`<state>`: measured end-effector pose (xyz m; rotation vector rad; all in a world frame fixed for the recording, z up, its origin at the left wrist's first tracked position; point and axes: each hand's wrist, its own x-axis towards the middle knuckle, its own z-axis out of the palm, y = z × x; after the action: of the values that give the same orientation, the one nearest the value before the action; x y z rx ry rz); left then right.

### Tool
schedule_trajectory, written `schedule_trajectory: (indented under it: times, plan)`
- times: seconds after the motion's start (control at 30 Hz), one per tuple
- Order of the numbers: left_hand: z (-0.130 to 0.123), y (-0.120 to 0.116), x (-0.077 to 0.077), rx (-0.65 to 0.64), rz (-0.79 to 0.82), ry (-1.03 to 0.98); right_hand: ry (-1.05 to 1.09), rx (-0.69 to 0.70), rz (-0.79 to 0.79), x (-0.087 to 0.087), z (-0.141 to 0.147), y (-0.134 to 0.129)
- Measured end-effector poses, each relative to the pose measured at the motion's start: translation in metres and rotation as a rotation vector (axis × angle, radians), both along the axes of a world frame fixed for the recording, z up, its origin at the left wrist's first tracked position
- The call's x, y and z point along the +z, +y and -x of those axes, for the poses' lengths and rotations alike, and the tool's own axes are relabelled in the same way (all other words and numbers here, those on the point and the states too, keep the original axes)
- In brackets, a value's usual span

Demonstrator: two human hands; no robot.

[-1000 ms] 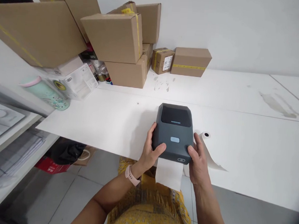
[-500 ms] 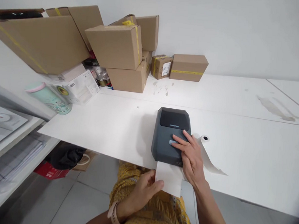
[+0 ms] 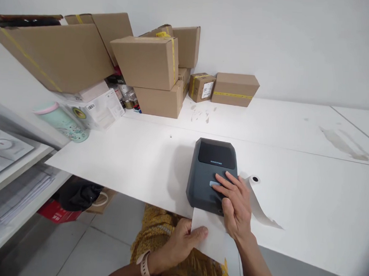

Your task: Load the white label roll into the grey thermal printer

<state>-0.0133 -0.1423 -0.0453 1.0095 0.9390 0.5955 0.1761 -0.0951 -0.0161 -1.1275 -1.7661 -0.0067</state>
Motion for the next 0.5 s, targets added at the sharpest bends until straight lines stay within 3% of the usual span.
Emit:
schedule_trajectory:
  times: [0.27,0.5]
  plan:
    - [0.006,0.001,0.008,-0.019,-0.113,0.080,0.005,-0.032,0.012,0.000,0.000,0.000]
    - [0.025,0.013,0.013,0.420,-0.470,0.218,-0.104,-0.128,0.014,0.004,0.005,-0.004]
